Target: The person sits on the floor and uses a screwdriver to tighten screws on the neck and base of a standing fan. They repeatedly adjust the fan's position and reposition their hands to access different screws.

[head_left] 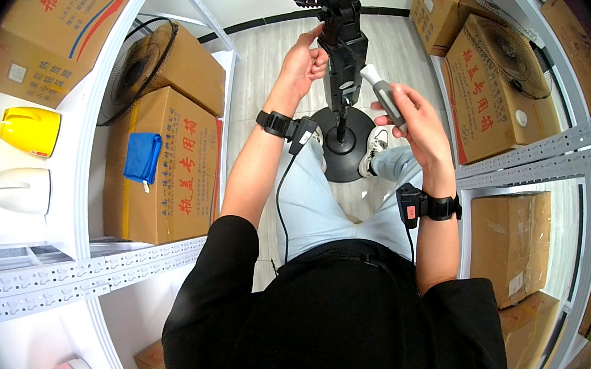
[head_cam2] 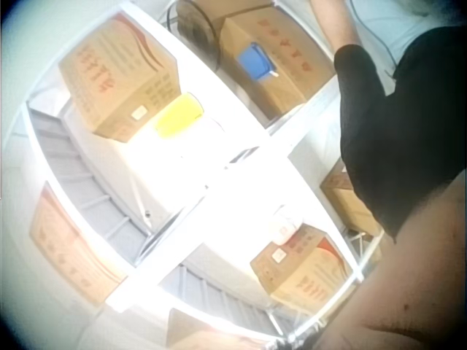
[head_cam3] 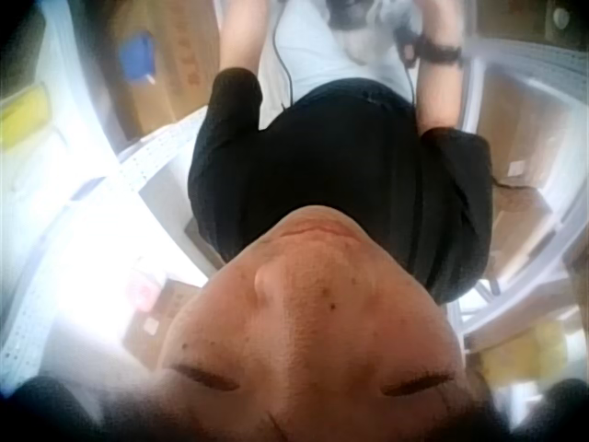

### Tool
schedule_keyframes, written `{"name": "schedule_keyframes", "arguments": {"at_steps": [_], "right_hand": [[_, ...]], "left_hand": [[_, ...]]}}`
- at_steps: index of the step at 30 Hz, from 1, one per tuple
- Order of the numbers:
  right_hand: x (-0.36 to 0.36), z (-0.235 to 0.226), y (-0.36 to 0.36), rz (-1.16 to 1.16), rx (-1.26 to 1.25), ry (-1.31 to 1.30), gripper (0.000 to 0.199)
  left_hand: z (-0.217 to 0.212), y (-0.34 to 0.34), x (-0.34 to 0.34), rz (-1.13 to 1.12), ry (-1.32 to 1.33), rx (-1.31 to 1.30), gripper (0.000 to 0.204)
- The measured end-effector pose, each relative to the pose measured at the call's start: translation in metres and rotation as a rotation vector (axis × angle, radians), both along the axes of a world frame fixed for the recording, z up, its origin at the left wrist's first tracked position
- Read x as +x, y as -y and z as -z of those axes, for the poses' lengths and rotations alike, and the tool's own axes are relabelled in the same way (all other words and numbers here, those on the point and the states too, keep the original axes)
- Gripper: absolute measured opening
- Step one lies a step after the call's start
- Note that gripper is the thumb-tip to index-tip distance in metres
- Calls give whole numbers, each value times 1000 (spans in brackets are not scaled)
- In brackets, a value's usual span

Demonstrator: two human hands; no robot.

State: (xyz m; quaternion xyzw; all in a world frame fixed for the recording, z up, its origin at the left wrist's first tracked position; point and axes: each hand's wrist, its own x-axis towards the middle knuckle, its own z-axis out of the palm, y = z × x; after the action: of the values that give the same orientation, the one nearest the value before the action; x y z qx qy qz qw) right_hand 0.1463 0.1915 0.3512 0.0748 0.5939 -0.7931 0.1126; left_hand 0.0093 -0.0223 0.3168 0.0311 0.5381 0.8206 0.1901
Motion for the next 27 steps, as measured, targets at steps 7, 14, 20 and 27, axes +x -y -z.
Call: {"name": "schedule_keyframes", "arguments": {"at_steps": [7,14,20,27], "right_hand": [[4,-5,12,81,201,-73,41],[4,5,7,67,355,-195,49],[2,1,9,99,377,-150,49],[6,1,14,115,416,-189,46]], "left_hand": [[4,4,-5,20,-9,22,47],[3,2,-5,23,-2,16,47],[3,4,-7,22,-1,12,48],[4,2,-6,27,10,26,48]]}}
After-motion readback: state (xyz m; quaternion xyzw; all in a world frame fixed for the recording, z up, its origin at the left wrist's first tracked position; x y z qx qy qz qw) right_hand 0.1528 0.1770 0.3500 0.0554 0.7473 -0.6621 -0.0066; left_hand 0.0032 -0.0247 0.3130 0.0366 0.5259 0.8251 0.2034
